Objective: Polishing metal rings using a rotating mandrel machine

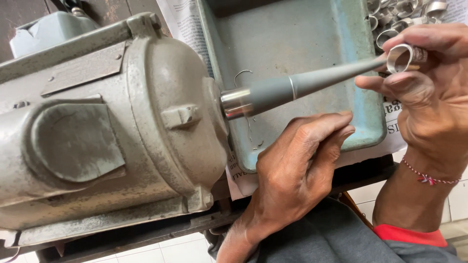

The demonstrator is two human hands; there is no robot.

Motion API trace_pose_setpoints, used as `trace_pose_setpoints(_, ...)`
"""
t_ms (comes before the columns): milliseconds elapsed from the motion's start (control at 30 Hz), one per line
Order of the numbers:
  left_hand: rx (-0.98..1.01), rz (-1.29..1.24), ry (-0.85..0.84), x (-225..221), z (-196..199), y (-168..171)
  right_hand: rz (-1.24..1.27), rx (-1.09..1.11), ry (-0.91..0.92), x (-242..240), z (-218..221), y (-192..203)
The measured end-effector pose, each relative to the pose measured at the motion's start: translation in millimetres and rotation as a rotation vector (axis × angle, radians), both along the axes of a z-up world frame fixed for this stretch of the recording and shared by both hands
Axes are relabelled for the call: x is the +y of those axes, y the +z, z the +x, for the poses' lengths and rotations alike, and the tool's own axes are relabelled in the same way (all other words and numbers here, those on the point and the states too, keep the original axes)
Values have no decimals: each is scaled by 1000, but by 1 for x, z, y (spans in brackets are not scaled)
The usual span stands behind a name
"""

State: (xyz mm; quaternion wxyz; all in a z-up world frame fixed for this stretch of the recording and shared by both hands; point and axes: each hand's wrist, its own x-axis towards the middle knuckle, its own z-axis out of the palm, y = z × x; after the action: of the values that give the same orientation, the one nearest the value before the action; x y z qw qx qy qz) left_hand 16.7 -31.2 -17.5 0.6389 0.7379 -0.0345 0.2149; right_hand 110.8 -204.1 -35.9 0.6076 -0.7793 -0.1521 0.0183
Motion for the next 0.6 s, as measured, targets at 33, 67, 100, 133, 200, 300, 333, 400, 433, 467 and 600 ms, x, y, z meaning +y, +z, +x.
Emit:
trace_pose_setpoints(33,0,0,1,0,0,0,0,0,1,2,0,2)
trace_pose_setpoints(67,-5,9,-2,1,0,-1,-13,-15,17,5,0,4)
trace_pose_setpoints(100,-10,19,-4,1,0,-2,-25,-29,34,7,1,5)
trace_pose_setpoints(133,-9,19,-4,0,0,-3,-25,-28,34,9,1,6)
trace_pose_setpoints(200,-15,24,1,-1,1,-5,-60,-108,97,13,2,10)
trace_pose_setpoints(300,-9,19,0,0,0,-5,-31,-113,135,10,5,4)
trace_pose_setpoints(333,-10,19,2,0,0,-5,-31,-113,136,12,4,7)
trace_pose_setpoints(400,-11,36,0,1,-1,-4,-68,-125,169,16,1,13)
trace_pose_setpoints(433,-11,36,1,2,-1,-4,-68,-125,171,17,0,15)
trace_pose_setpoints(467,-17,36,0,2,-1,-4,-89,-138,175,18,-1,17)
trace_pose_setpoints(600,-24,18,-8,3,-1,-4,-128,-172,169,26,-4,21)
